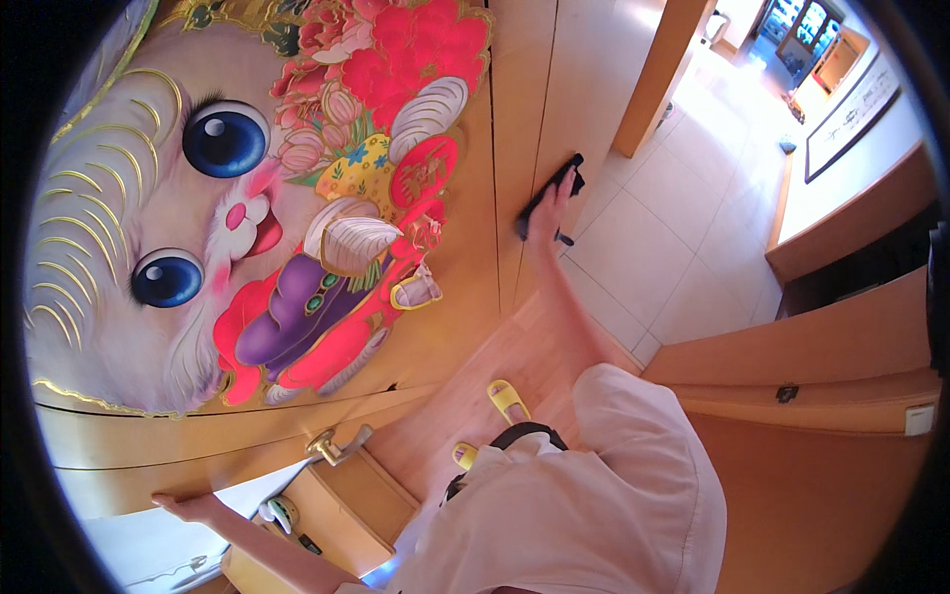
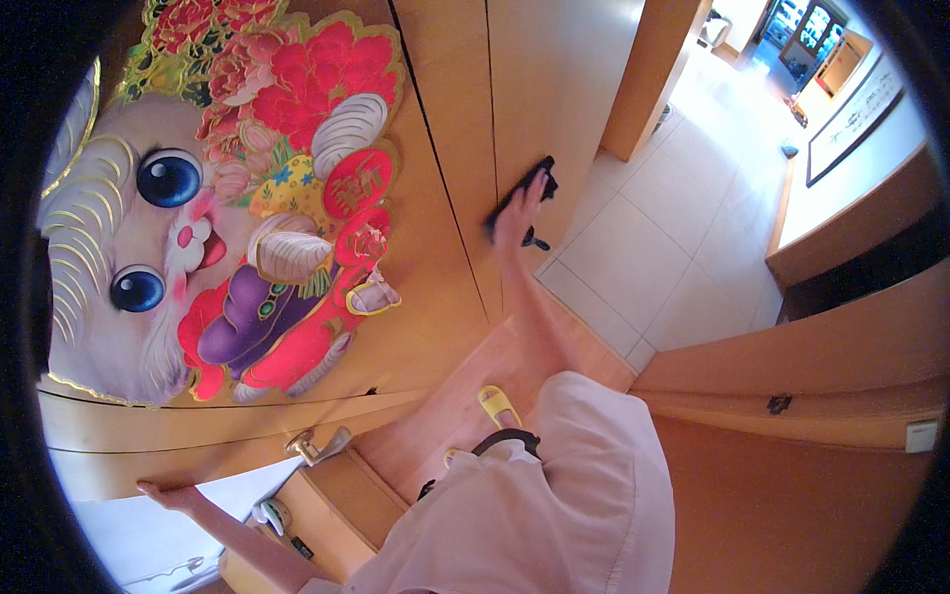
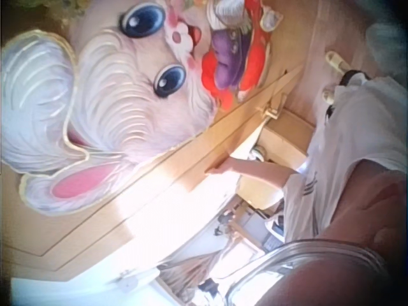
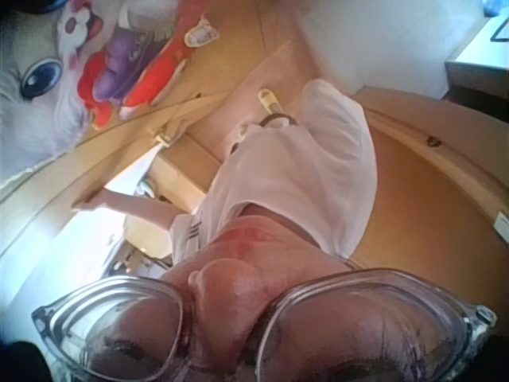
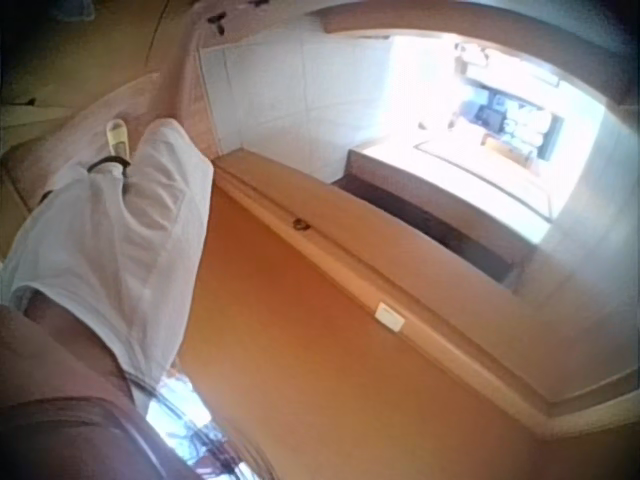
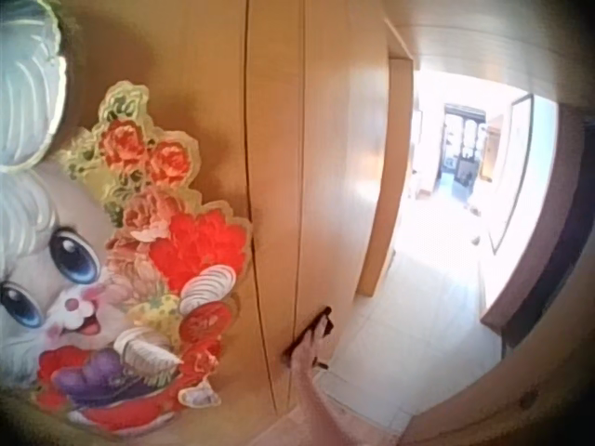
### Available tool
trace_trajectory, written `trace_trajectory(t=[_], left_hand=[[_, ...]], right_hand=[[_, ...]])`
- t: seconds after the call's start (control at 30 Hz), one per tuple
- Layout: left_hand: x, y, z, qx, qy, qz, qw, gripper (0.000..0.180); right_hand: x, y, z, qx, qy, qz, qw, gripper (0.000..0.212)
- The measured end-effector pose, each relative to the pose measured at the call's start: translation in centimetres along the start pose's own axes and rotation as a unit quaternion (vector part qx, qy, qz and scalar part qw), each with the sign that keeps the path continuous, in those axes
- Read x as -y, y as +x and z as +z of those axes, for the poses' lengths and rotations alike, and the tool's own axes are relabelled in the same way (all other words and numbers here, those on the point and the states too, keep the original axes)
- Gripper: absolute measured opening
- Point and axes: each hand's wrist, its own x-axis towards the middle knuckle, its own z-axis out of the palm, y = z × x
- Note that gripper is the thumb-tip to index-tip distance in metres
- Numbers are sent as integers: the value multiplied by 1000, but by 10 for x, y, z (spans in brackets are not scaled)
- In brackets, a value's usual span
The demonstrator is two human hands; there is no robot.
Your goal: The person wipes a wooden door with a cartoon rabbit sticker and a light switch using a dark cloth. They then wipe the adjacent wall and a wooden wardrobe door, moving around the room to clean different sections.
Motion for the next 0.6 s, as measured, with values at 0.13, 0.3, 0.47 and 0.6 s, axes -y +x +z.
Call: trace_trajectory(t=[0.13,0.3,0.47,0.6], left_hand=[[8,12,-21,10,-21,-31,999,60],[1,1,15,15,-26,-47,998,66],[4,2,-16,-4,-29,-66,997,66],[6,-1,-8,19,-29,-61,998,63]], right_hand=[[77,-134,0,86,-105,-198,971,43],[-34,-263,-39,289,-44,-160,943,45],[85,-143,-23,160,-61,-228,958,45],[107,-114,-13,164,-71,-351,919,38]])
